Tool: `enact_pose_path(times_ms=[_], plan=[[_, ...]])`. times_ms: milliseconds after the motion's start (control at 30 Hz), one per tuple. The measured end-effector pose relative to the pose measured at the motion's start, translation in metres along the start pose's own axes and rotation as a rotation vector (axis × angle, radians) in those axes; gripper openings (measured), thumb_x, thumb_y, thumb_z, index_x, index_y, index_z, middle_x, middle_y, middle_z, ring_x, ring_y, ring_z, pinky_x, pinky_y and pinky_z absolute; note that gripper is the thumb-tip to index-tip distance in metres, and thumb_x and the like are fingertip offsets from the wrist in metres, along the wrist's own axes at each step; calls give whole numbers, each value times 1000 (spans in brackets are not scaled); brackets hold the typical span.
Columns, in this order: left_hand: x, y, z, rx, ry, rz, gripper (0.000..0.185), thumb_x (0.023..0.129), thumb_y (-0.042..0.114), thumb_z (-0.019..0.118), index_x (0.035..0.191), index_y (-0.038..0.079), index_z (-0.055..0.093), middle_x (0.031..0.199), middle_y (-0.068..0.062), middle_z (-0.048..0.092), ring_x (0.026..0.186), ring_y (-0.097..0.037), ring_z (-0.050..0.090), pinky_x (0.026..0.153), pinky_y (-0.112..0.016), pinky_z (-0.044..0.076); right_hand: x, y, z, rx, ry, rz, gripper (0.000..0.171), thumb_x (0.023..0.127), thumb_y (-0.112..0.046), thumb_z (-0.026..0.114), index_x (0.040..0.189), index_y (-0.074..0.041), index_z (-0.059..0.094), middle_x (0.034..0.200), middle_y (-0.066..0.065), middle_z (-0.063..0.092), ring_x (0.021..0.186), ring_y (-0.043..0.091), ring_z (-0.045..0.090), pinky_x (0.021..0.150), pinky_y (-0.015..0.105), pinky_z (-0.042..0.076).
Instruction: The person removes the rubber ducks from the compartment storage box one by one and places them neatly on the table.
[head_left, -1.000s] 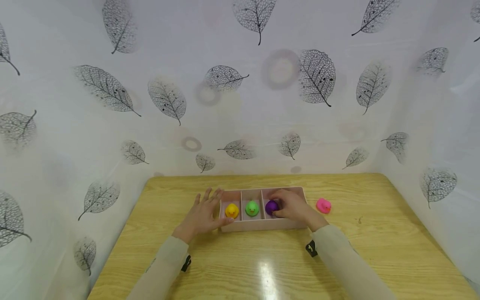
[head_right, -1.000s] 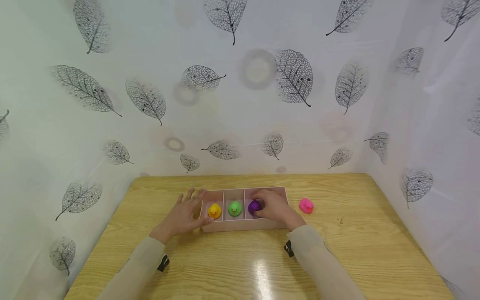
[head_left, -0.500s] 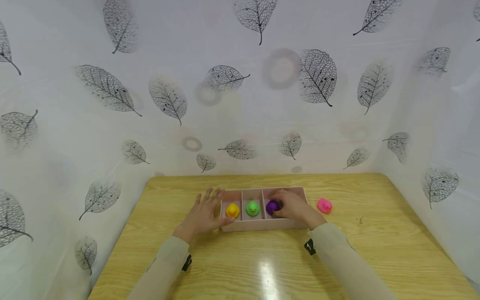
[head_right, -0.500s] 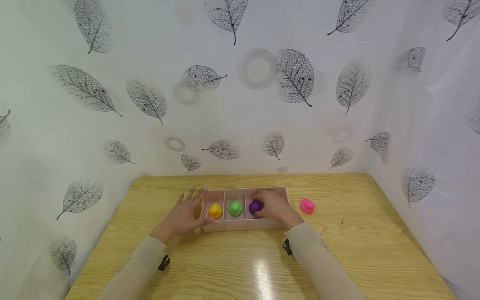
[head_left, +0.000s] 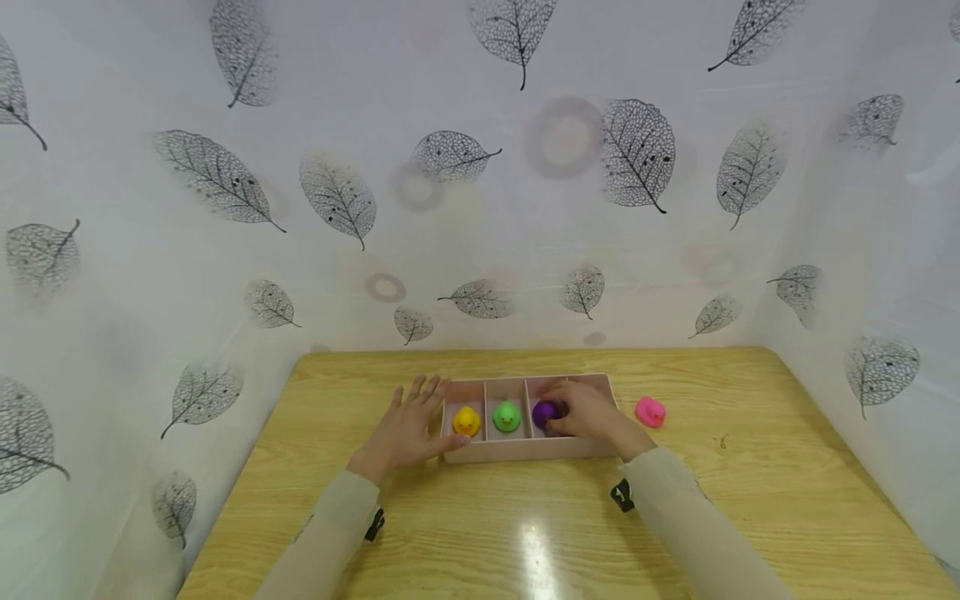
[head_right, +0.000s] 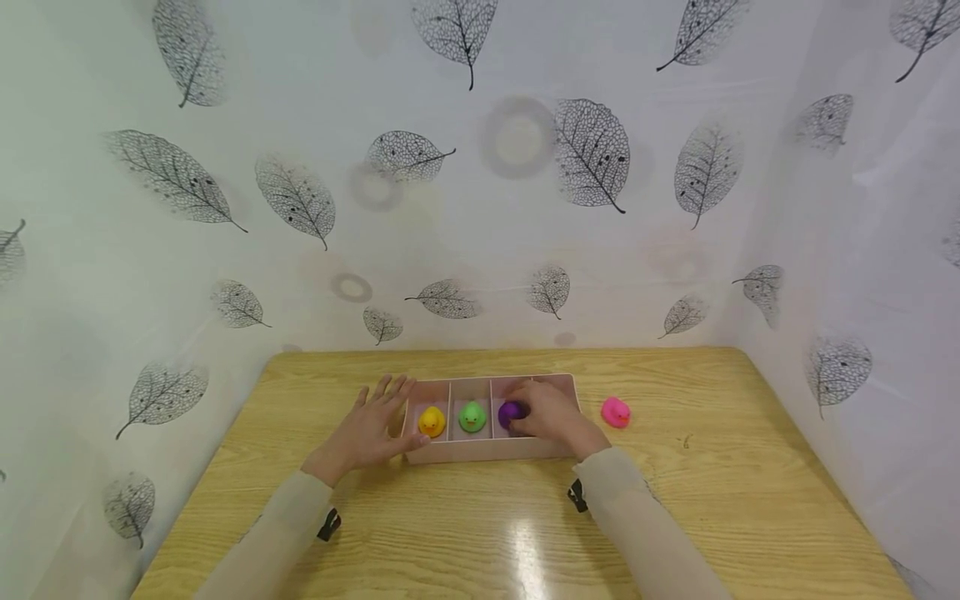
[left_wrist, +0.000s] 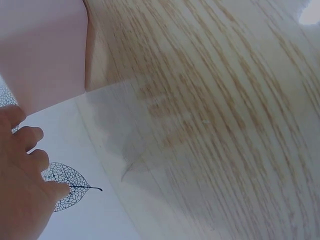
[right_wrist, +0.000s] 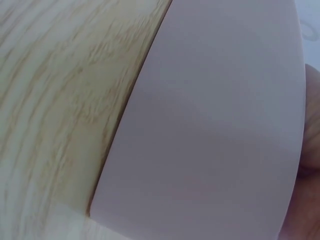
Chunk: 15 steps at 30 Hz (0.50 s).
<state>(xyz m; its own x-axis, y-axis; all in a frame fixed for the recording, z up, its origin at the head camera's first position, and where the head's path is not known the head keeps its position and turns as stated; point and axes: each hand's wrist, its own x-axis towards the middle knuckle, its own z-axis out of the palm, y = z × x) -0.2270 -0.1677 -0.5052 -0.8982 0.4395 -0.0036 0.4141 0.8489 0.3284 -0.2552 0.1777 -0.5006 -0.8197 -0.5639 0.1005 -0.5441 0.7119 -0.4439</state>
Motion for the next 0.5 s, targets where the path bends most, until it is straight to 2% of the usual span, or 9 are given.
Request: enact_pose_path(times_ms=[200,500], plan=[[0,2,-2,6,-14,-6,105,94,76,54,170,13,20,176,-17,19,164,-43,10,130,-70,9,0,1,0,5,6,-24,32,88,-9,82,118,-2,77,130,12,74,121,34,69,106,50,55],[0,2,-3,7,-15,-8,105,94,75,55,169,11,21,176,-18,19,164,-44,11,130,-70,9,-3,-3,-5,21,32,-14,37,88,-12,81,124,-3,75,128,12,75,116,33,71,102,50,57]])
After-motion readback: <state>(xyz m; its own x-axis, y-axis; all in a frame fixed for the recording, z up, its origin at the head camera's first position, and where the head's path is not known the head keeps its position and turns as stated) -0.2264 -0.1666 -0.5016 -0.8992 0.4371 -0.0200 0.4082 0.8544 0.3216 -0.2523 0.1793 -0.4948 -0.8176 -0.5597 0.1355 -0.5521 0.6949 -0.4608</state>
